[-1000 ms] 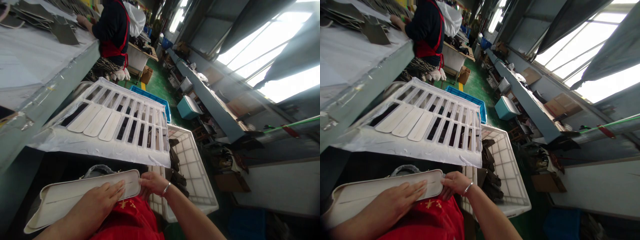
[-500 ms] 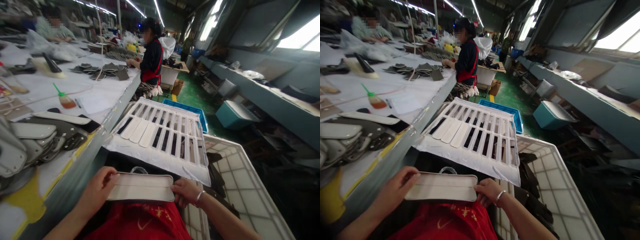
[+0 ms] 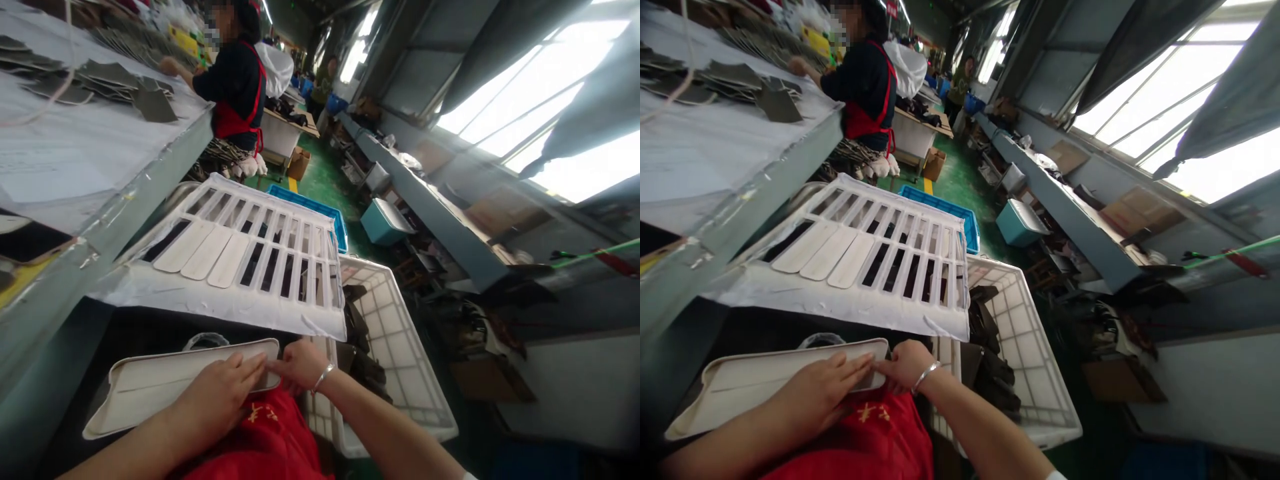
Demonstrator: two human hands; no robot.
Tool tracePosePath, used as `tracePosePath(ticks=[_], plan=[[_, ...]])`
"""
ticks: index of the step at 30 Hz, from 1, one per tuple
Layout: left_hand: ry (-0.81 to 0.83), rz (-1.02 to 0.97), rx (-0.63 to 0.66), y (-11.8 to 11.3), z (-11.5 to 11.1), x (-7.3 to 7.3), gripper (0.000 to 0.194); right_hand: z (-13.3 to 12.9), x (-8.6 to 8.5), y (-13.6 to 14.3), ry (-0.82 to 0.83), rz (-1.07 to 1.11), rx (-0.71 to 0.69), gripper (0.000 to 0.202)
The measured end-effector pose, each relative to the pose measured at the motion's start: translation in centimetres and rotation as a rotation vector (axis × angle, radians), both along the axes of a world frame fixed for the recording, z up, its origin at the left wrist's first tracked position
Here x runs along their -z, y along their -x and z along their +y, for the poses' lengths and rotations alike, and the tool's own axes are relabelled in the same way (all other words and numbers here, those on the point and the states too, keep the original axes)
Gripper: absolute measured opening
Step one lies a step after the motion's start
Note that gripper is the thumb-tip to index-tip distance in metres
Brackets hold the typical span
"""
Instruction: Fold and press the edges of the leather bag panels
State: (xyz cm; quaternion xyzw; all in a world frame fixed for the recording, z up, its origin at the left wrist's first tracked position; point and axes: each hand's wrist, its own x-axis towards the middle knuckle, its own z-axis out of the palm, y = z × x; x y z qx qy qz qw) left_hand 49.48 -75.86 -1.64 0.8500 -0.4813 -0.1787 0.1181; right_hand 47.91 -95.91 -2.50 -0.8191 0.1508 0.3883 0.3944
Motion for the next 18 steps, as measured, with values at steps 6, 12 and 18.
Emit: tracePosePath(ticks=[6,12,18], plan=[[-0.005,0.024,0.0,-0.3,0.0,0.1,0.057,0.3,-0.9,-1.3,0.135,-0.062,-0.189,0.05],[-0.038,0.012,-0.004,-0.1,-0.5,0.1,0.057,0.8,-2.1,-1.6,0.151,-0.091,-0.228,0.031],[-0.004,-0.011,-0.023,-0.1,-0.3,0.8,0.05,1.1,-3.3,-2.2,0.098,0.058,-0.139,0.03]])
